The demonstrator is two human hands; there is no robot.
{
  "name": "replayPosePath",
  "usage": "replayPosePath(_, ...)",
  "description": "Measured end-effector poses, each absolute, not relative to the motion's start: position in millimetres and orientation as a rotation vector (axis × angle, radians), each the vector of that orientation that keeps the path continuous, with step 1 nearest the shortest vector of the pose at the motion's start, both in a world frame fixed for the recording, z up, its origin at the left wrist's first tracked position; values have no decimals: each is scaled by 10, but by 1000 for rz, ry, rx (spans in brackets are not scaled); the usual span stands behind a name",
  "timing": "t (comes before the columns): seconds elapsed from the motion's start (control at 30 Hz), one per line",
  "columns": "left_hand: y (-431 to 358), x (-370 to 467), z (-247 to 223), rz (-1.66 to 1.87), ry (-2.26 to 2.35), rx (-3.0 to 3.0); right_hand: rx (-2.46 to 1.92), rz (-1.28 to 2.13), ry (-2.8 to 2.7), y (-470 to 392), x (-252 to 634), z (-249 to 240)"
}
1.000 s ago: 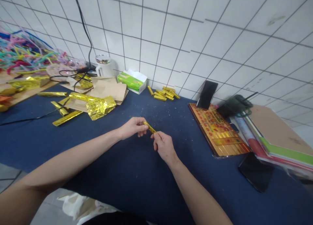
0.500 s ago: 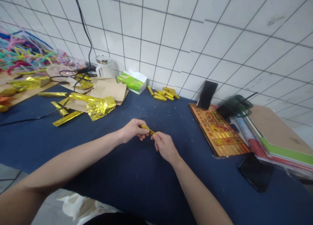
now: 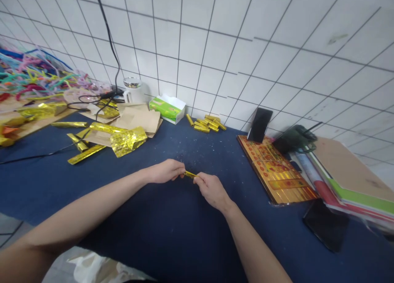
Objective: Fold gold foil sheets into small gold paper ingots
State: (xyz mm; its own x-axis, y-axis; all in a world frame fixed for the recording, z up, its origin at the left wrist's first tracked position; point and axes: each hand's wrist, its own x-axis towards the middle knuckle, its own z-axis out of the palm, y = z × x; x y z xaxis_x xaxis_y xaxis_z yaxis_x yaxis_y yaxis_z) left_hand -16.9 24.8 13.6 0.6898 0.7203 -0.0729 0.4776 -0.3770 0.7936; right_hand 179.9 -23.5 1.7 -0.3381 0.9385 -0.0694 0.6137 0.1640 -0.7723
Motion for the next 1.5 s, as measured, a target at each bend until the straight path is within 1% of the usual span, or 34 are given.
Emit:
replayPosePath(0.13,244,-179,166,447,917,2261,-1497,1072,-2030,-240,1808,61)
replayPosePath(0.27,227,-192,181,389,900,2253,-1527,972,-2030,-252,1797,70)
replayPosePath(0.33,222,-199,186,372,926,2253,-1534,982,-2002,-249,1795,56)
replayPosePath(0.4,225,-203,192,367,946,2262,-1528,1088,-1937,-237,1799,39)
replayPosePath(0.53,229,-195,210,321,900,2277,-1476,1432,-1730,-215,1811,46)
replayPosePath(0.67,166,-144,210,244,836,2296,-1408,1516,-1797,-249,1779,103)
replayPosePath(0.8,88,-87,190,232,780,2249,-1373,1449,-1937,-298,1715,114)
replayPosePath(0.97,96,-90,207,258,759,2030,-1358,1259,-1963,-292,1693,84)
replayPosePath(1.27,182,-156,322,295,879,2113,-1447,839,-2218,-272,1711,155)
replayPosePath(1.5,247,-197,276,333,919,2124,-1498,848,-2135,-239,1742,70)
